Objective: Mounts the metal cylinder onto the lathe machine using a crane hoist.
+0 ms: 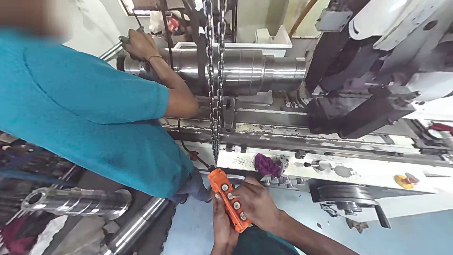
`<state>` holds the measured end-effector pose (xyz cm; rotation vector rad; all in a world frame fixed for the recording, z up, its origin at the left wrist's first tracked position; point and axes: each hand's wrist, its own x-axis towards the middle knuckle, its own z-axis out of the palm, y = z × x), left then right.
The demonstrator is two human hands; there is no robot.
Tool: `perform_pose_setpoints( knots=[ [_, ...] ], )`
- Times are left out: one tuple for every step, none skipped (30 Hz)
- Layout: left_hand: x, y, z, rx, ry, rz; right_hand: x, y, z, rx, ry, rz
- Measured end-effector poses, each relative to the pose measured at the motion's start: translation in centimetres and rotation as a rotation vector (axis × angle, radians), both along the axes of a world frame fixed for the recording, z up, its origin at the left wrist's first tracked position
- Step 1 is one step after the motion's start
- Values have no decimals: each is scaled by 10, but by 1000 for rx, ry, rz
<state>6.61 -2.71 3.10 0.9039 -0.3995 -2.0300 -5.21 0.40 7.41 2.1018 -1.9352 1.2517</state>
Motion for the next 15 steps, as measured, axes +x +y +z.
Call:
perform_pose_setpoints(
  knots=[
    [0,2,2,5,-19,1,0,2,-2,17,8,9],
    [0,2,2,7,-30,-1,0,2,-4,33,12,19],
    [1,2,1,4,-39,-5,0,3,-5,23,10,20],
    [1,0,1,0,-35,-6,-2,1,-2,-7,8,14],
    [1,-3,0,-3,-26,-5,-2,-1,1,-40,-7,9],
    [2,-2,0,-6,-26,2,0,0,3,-61,-26,7],
    [2,0,-1,-15,-29,8,1,2,1,-58,-25,10],
    [2,1,-2,-30,-38,9,2,3,-5,-35,-4,15],
    [3,1,-4,-45,-48,7,4,4,-12,-14,1,19],
    [4,1,-7,-56,-56,0,3,5,-15,-7,5,14],
    [2,-1,-7,-60,-65,8,1,3,-15,-21,13,4],
    [1,-2,-5,-56,-77,14,1,2,-14,-30,9,-5],
    [2,1,-5,-51,-94,12,4,5,-14,-26,11,-7],
    [2,5,-4,-45,-115,12,6,7,-16,-8,21,-5],
    [3,6,-5,-48,-123,13,7,7,-16,-5,18,-8]
  ],
)
